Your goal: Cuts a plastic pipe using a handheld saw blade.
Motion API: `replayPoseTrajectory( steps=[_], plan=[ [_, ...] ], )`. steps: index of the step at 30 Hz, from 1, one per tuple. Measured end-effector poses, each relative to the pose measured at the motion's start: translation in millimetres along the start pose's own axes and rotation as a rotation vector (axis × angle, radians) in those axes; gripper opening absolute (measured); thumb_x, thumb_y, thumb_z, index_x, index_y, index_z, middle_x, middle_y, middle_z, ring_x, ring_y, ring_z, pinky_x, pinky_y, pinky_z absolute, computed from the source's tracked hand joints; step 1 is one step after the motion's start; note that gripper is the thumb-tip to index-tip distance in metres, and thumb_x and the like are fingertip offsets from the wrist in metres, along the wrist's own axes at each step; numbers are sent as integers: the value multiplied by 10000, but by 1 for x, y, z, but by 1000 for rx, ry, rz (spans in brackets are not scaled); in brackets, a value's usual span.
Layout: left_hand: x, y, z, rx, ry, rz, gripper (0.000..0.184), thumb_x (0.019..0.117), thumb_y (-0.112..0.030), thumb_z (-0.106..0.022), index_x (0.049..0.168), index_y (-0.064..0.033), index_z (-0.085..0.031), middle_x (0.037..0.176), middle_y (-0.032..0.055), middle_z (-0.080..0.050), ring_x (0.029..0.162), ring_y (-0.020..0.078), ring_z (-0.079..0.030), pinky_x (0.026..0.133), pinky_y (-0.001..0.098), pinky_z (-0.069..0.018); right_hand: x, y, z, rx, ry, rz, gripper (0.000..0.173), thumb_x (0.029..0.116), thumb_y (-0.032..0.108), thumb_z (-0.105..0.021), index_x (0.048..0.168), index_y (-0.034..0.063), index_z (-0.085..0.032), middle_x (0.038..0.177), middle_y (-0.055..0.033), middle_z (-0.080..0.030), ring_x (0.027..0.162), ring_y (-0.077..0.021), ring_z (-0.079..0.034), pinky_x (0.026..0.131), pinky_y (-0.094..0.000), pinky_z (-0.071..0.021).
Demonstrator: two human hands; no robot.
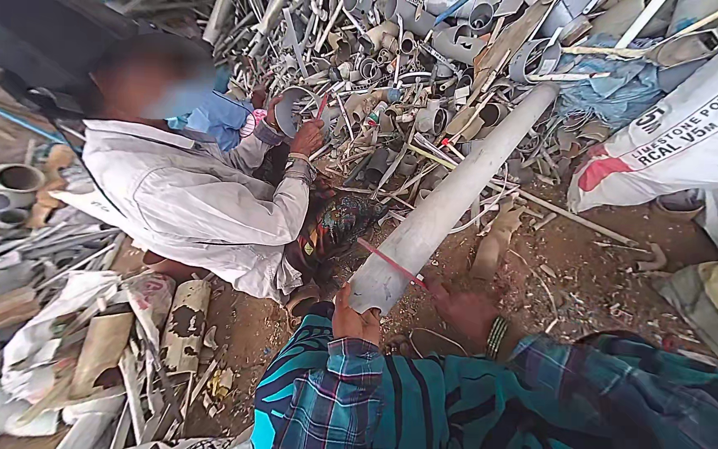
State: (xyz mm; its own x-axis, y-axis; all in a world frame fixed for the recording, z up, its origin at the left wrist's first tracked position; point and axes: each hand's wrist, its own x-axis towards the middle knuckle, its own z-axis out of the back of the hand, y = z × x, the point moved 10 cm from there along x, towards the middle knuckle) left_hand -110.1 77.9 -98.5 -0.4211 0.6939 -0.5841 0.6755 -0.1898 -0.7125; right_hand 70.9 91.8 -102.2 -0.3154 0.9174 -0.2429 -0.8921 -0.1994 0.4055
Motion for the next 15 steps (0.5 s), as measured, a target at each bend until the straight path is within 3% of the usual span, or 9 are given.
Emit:
replayPoseTrajectory(
  steps=[2, 3, 4, 6, 9, 11, 13, 15],
  plan=[
    [1, -1, -1, -16, -2, -14, 340, 1107, -246, -316, 1361, -54, -434, 1235, 142, -529, 1095, 233, -546, 905, 437, -466, -8, 23, -14, -77, 18, 127, 494, 1059, 118, -504, 1541, 50, -419, 1163, -346, -629, 895, -520, -694, 733, -611, -561],
    [0, -1, -2, -10, 1, -14, 342, 1107, -242, -312, 1366, -53, -431, 1249, 144, -525, 1108, 236, -543, 915, 439, -464, -4, 16, -11, -95, -15, 107, 496, 1054, 94, -497, 1541, 46, -422, 1153, -345, -632, 885, -516, -697, 722, -601, -565],
    [-1, 0, -2, -3, 6, -9, 346, 1107, -239, -311, 1376, -52, -423, 1261, 148, -521, 1117, 238, -541, 921, 431, -464, 5, -2, -2, -92, -44, 23, 489, 1064, 85, -463, 1548, 36, -412, 1165, -347, -636, 912, -518, -698, 748, -600, -565],
    [-1, 1, -2, 11, 14, 1, 348, 1106, -251, -325, 1380, -57, -416, 1256, 149, -521, 1108, 233, -550, 914, 414, -474, 23, -59, 21, 31, 14, -291, 500, 1119, 141, -347, 1604, 46, -277, 1312, -345, -586, 1140, -525, -636, 948, -614, -503],
    [0, 5, 1, 13, 10, 7, 334, 1103, -250, -333, 1359, -56, -426, 1223, 143, -525, 1073, 229, -554, 887, 407, -476, 28, -106, 40, 125, 13, -514, 529, 1126, 187, -337, 1622, 60, -206, 1332, -341, -587, 1245, -499, -594, 1016, -614, -465],
    [0, 4, 0, 12, 5, 5, 328, 1104, -248, -331, 1351, -56, -431, 1213, 141, -532, 1065, 224, -560, 878, 403, -481, 21, -76, 30, 128, 38, -398, 523, 1120, 186, -370, 1603, 28, -242, 1302, -344, -600, 1210, -506, -610, 1003, -618, -470],
    [0, 5, -1, 0, -6, 3, 334, 1102, -239, -333, 1362, -52, -426, 1240, 147, -524, 1091, 229, -551, 898, 416, -476, 8, -23, 7, 66, 40, -152, 480, 1112, 160, -384, 1568, 14, -352, 1233, -342, -634, 1075, -525, -665, 902, -625, -519],
    [3, 5, -1, -12, -8, 1, 355, 1104, -234, -332, 1395, -47, -415, 1300, 160, -510, 1141, 246, -534, 935, 437, -460, -2, 11, -13, 0, 52, 28, 464, 1102, 126, -379, 1558, 41, -385, 1195, -327, -638, 963, -505, -694, 810, -596, -555]
  ],
)
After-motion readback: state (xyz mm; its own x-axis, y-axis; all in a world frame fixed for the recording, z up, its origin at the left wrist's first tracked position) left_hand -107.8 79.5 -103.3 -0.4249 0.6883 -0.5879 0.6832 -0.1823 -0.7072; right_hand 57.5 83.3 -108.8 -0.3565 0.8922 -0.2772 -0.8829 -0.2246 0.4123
